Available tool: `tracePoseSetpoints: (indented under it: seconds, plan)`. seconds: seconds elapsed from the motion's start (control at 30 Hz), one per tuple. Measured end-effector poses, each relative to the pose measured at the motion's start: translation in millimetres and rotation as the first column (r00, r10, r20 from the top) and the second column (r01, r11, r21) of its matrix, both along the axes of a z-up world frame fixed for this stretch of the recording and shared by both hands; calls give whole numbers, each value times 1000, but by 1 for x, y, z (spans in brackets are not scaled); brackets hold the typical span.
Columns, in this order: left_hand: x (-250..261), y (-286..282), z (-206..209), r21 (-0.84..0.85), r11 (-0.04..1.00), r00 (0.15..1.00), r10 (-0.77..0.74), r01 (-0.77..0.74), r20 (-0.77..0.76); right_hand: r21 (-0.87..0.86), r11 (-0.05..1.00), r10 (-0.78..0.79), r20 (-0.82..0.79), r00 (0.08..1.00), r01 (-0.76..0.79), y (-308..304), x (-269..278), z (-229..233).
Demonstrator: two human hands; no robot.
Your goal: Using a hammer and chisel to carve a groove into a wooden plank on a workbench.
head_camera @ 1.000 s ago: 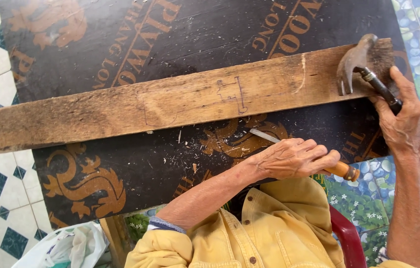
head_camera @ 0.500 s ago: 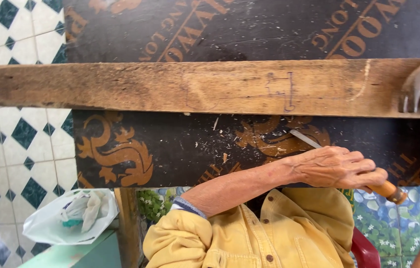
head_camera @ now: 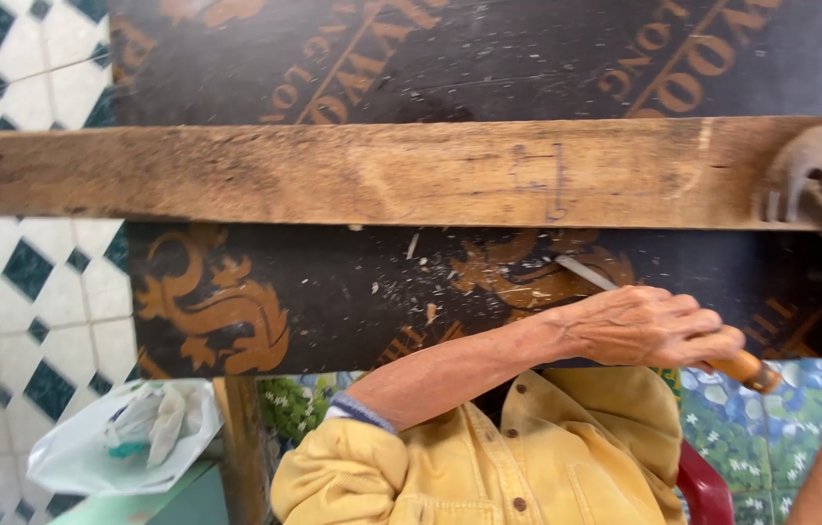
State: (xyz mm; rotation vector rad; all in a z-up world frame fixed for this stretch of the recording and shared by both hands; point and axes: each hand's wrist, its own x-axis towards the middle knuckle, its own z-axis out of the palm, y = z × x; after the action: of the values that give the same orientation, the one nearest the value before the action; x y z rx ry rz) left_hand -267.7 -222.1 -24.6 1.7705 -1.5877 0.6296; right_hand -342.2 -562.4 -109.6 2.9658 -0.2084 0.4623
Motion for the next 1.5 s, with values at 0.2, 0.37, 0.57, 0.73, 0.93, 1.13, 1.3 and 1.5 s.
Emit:
tracePoseSetpoints:
  seconds: [0.2, 0.37, 0.57, 0.73, 0.93, 1.13, 1.3, 1.5]
  plan:
    - [7, 3, 22, 36, 999, 1000, -27, 26, 17, 22, 993, -116, 86, 990, 114, 49, 8, 76]
    - [7, 1, 19, 129, 992, 997, -24, 13, 80, 640, 735, -256, -44, 966, 224, 67, 20, 115]
    - [9, -1, 29, 166, 985, 997, -49, 37, 67, 771, 590, -386, 9, 923, 239, 68, -20, 122]
    - [9, -2, 25, 196, 978, 995, -84, 71, 61, 665, 706, -341, 18, 940, 244, 56, -74, 107]
    - [8, -3, 29, 195, 980, 995, -60, 44, 77, 641, 688, -371, -91, 924, 339, 75, -121, 89]
    - [9, -2, 32, 215, 975, 995, -72, 57, 64, 586, 733, -376, -73, 924, 345, 93, -138, 81]
    - [8, -3, 30, 201, 977, 997, -76, 69, 28, 446, 818, -380, -56, 923, 364, 97, -148, 64]
    - [9, -3, 30, 194, 978, 996, -85, 77, 32, 589, 710, -403, -110, 909, 386, 105, -150, 55]
